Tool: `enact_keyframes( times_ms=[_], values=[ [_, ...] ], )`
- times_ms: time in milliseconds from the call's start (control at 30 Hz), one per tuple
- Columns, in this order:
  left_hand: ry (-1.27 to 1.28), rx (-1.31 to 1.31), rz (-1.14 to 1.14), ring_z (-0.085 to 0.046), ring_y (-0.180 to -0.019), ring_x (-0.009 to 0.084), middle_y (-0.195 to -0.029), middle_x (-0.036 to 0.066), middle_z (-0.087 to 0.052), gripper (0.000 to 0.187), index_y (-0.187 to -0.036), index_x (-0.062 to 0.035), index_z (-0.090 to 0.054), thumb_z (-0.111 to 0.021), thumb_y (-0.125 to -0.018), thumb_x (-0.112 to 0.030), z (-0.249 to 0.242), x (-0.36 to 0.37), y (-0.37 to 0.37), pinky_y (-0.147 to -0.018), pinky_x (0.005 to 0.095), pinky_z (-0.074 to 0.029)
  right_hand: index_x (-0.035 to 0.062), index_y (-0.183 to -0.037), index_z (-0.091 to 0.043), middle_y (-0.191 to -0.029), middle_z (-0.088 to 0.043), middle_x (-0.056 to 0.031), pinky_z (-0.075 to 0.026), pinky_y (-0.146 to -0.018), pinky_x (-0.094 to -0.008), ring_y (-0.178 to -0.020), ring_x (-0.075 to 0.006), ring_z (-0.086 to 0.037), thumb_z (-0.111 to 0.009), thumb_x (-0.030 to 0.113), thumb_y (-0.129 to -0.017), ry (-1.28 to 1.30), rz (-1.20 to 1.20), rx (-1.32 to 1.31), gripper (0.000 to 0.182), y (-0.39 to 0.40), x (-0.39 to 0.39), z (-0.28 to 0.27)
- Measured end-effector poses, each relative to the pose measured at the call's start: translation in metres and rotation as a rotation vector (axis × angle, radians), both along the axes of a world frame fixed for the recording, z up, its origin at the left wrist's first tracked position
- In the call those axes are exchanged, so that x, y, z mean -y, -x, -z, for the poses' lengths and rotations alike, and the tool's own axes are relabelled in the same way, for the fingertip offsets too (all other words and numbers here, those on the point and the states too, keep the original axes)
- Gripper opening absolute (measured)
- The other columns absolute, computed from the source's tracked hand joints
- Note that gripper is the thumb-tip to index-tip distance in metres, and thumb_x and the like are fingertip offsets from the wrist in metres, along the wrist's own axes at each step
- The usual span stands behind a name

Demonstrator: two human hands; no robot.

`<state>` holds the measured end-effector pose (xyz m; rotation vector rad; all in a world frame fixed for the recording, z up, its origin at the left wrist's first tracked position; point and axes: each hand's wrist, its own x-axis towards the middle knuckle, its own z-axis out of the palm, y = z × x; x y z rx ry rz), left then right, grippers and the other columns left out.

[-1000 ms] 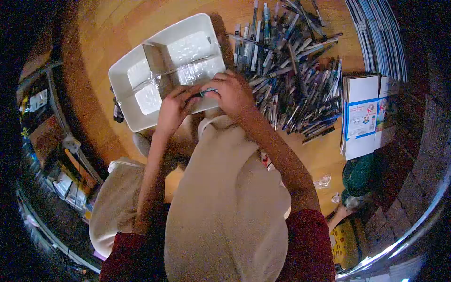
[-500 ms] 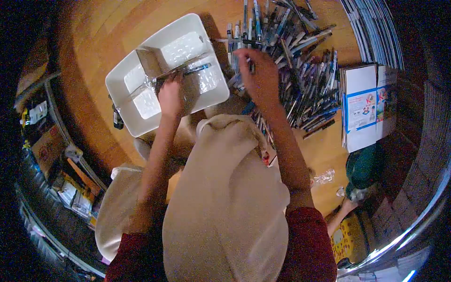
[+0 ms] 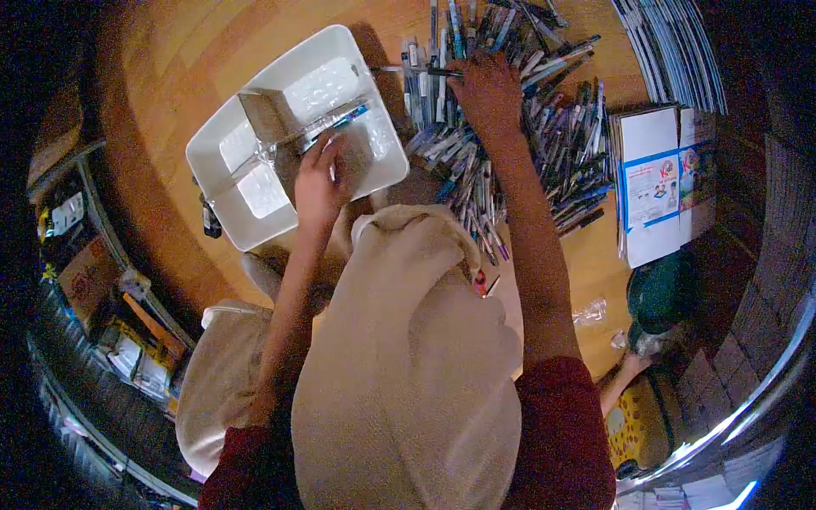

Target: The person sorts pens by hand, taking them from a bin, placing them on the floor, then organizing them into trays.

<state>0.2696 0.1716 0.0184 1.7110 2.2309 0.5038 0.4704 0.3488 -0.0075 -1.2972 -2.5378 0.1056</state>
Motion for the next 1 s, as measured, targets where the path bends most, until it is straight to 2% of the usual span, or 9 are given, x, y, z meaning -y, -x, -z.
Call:
enact_keyframes(
  times_ms=[167,200,300,400,467,567,700,900,1000],
  values=[
    [-0.222,0.085,-0.063,-0.054,-0.094,0.0293,-0.101,0.012,-0.057,0.02,-0.097,-0.0038,-0.058,-0.056,-0.078,-0.008,-0.038,-0.038,0.005,-0.079,0.0361,-0.045,0.0131,-0.091,-0.062,-0.086,-0.061,-0.0096,-0.042,-0.075,-0.0432,-0.083,-0.0275,-0.055,-0.061,0.027,-0.074,0.02,0.122,-0.037,0.023,-0.002,-0.001,-0.013],
    [-0.246,0.056,-0.101,-0.056,-0.091,0.0313,-0.095,0.015,-0.059,0.026,-0.098,-0.0007,-0.057,-0.058,-0.08,-0.019,-0.044,-0.051,0.005,-0.076,0.0376,-0.046,0.0123,-0.091,-0.062,-0.086,-0.061,-0.0099,-0.042,-0.075,-0.043,-0.083,-0.0284,-0.055,-0.06,0.027,-0.075,0.044,0.144,-0.108,0.022,-0.003,-0.002,-0.018],
    [-0.118,0.218,-0.206,-0.059,-0.082,0.035,-0.087,0.018,-0.061,0.042,-0.097,0.0034,-0.056,-0.06,-0.079,-0.034,-0.026,-0.086,0.005,-0.071,0.0406,-0.047,0.0089,-0.094,-0.059,-0.086,-0.06,-0.0126,-0.042,-0.077,-0.0427,-0.081,-0.0314,-0.055,-0.057,0.024,-0.079,0.178,0.254,-0.366,0.021,-0.007,0.003,-0.029],
    [0.143,0.163,-0.17,-0.061,-0.073,0.037,-0.081,0.019,-0.062,0.052,-0.091,0.006,-0.057,-0.061,-0.076,-0.043,-0.012,-0.109,0.002,-0.066,0.0424,-0.048,0.0029,-0.101,-0.051,-0.089,-0.057,-0.0188,-0.041,-0.078,-0.0431,-0.082,-0.0353,-0.054,-0.05,0.022,-0.084,0.505,0.47,-0.688,0.026,0.011,0.021,-0.035],
    [0.136,0.164,-0.162,-0.06,-0.07,0.037,-0.075,0.019,-0.062,0.046,-0.082,0.0041,-0.059,-0.062,-0.075,-0.042,-0.005,-0.111,-0.003,-0.064,0.0421,-0.048,-0.0015,-0.107,-0.044,-0.092,-0.055,-0.0234,-0.042,-0.077,-0.0436,-0.083,-0.0391,-0.054,-0.044,0.022,-0.087,0.818,0.651,-0.847,0.03,0.033,0.042,-0.043],
    [0.118,0.182,-0.152,-0.06,-0.066,0.0362,-0.07,0.019,-0.061,0.041,-0.079,0.0007,-0.064,-0.062,-0.075,-0.04,-0.009,-0.111,-0.008,-0.062,0.0407,-0.048,-0.0072,-0.11,-0.033,-0.099,-0.051,-0.0286,-0.041,-0.078,-0.0449,-0.087,-0.0448,-0.052,-0.039,0.025,-0.09,0.798,0.512,-0.783,0.038,0.055,0.078,0.015],
    [0.033,0.236,-0.169,-0.059,-0.06,0.0356,-0.065,0.019,-0.06,0.035,-0.076,-0.0012,-0.066,-0.061,-0.078,-0.036,-0.012,-0.104,-0.011,-0.059,0.0401,-0.048,-0.0061,-0.112,-0.03,-0.101,-0.05,-0.0323,-0.039,-0.08,-0.0464,-0.092,-0.0459,-0.05,-0.044,0.031,-0.089,0.825,0.503,-0.818,0.046,0.084,0.099,-0.024],
    [-0.157,0.244,-0.185,-0.057,-0.055,0.0351,-0.061,0.018,-0.058,0.031,-0.07,0.0001,-0.064,-0.057,-0.08,-0.028,-0.002,-0.1,-0.01,-0.057,0.0386,-0.047,-0.0023,-0.115,-0.027,-0.09,-0.054,-0.0318,-0.042,-0.07,-0.051,-0.082,-0.0482,-0.053,-0.046,0.031,-0.088,0.668,0.386,-0.723,0.047,0.085,0.102,0.01],
    [-0.08,0.271,-0.156,-0.056,-0.055,0.0352,-0.062,0.018,-0.059,0.029,-0.073,-0.0002,-0.065,-0.056,-0.081,-0.027,-0.005,-0.102,-0.003,-0.056,0.0375,-0.047,-0.0004,-0.115,-0.027,-0.09,-0.055,-0.031,-0.042,-0.069,-0.0522,-0.081,-0.0482,-0.053,-0.043,0.031,-0.089,0.679,0.399,-0.703,0.043,0.087,0.104,0.015]
  ],
)
